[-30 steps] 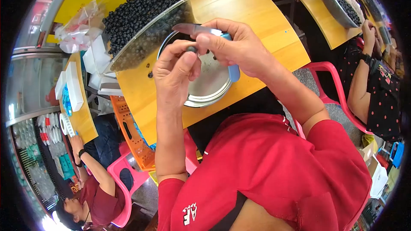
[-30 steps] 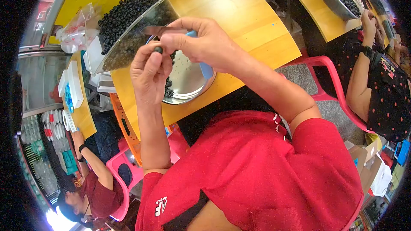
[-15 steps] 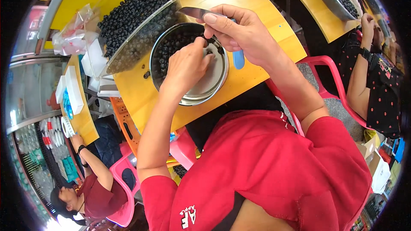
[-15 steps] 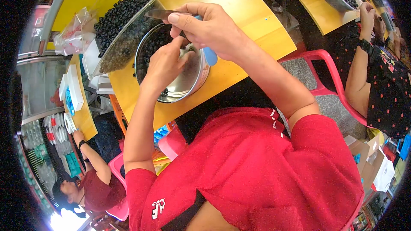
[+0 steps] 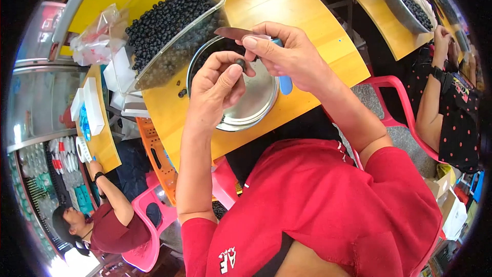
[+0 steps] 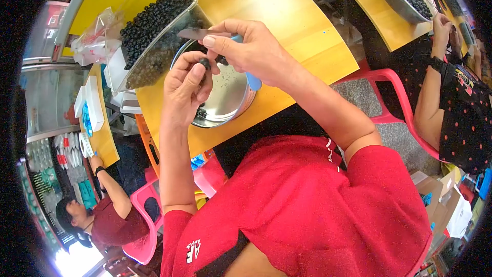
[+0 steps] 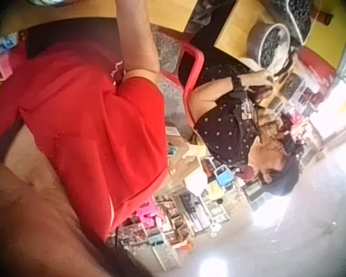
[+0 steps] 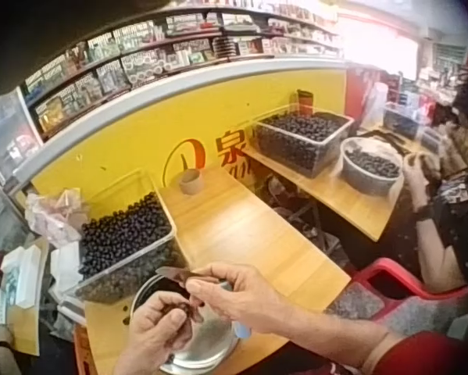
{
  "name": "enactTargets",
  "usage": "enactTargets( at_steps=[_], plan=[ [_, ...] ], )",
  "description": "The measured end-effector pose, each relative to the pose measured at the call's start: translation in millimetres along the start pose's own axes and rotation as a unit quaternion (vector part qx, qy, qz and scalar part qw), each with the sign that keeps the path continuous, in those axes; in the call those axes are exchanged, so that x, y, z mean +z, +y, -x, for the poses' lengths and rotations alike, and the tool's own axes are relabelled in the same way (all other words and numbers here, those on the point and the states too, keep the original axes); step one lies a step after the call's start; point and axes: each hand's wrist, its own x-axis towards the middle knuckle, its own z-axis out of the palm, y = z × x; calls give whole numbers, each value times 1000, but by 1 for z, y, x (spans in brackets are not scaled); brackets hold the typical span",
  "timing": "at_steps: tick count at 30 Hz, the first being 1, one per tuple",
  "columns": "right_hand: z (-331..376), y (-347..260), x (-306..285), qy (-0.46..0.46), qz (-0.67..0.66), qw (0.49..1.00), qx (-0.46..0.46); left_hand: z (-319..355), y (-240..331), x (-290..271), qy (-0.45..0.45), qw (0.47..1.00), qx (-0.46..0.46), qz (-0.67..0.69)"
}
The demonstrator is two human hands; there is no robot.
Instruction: The person uses a small blade to trim the ends of small black seeds or fruits at a manual workstation.
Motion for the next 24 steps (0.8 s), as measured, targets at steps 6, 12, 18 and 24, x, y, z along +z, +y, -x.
enactTargets(
  at_steps=[6,12,18,24],
  plan=[
    [-1,-5,13,-6,-8,1000,20,7,-4,-4,53,995,52,60],
    [-2,-2,24,-19,9,999,44,7,-9,-8,76,990,109,40],
    [-4,-2,23,-42,-53,993,93,8,-16,-13,44,986,143,72],
    [-3,0,22,-59,-80,991,88,6,-17,-12,25,983,157,89]
  ],
)
